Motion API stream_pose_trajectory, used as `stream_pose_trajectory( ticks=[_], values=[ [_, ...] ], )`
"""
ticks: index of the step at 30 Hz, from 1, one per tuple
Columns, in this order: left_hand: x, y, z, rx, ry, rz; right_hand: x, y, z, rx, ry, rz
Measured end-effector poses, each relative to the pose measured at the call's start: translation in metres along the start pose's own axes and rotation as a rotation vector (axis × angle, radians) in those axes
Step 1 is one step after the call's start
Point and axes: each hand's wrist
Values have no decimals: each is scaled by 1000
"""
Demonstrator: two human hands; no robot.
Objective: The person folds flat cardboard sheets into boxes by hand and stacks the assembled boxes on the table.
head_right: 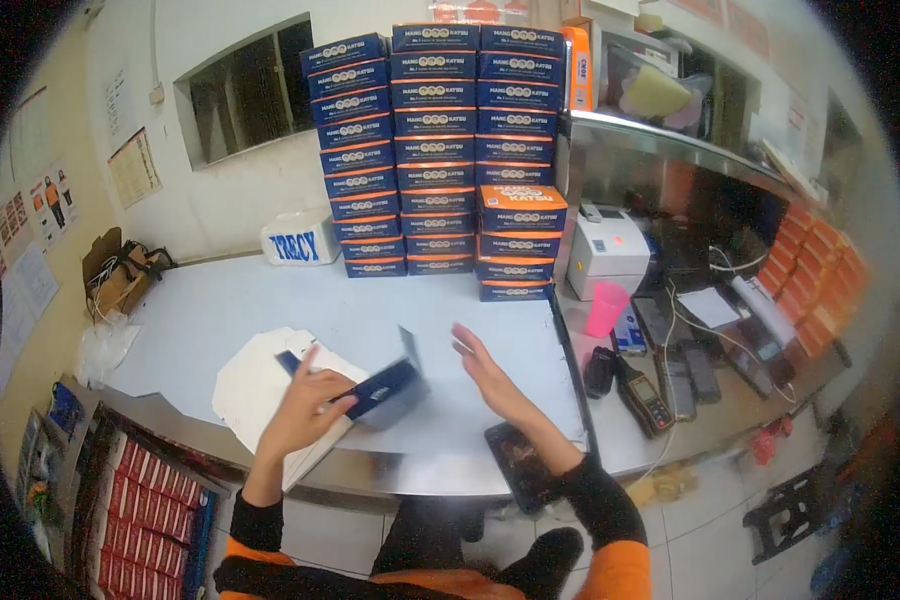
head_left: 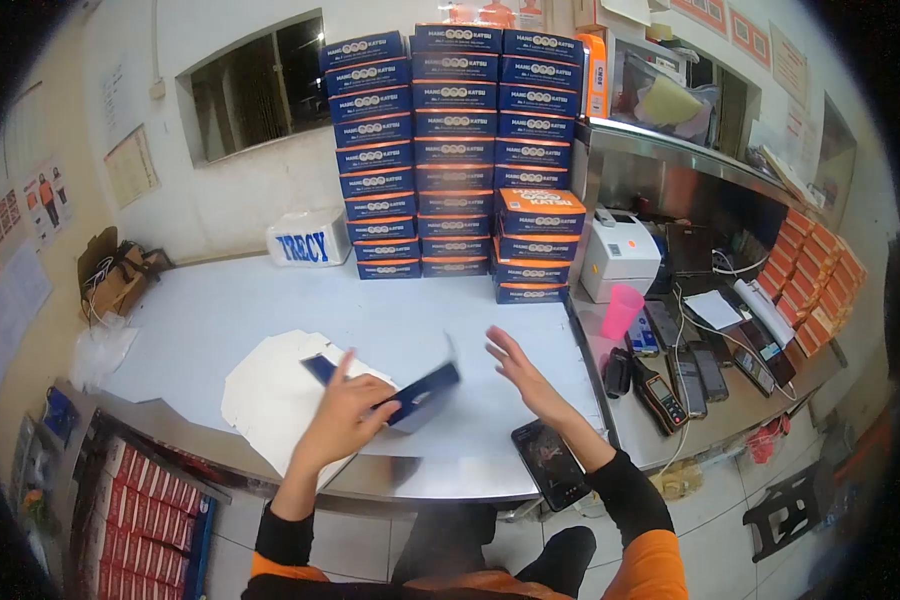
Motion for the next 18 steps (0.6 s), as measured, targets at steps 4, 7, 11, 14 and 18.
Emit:
stream_pose_trajectory(
  ticks=[4, 7, 11, 14, 18],
  values=[
    [-29, 9, -3, 240, -143, 186, -17, -2, 41, 42, -79, 160],
    [-47, 1, 10, 422, -280, 264, -17, -7, 44, 81, -47, 52],
    [-47, -2, 7, 344, -273, 109, -16, -15, 47, 10, -50, 41],
    [-25, 3, -16, 152, -125, -144, -13, -7, 41, 214, -92, -102],
    [-20, 1, -32, -33, 69, -123, -10, 1, 30, 372, -190, -36]
  ],
)
Point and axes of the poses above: each hand's wrist, its own y-axis towards the middle knuckle, its own x-axis out of the back of the hand, z = x × y, and after that the axes turned 12 degrees about -z, right-handed
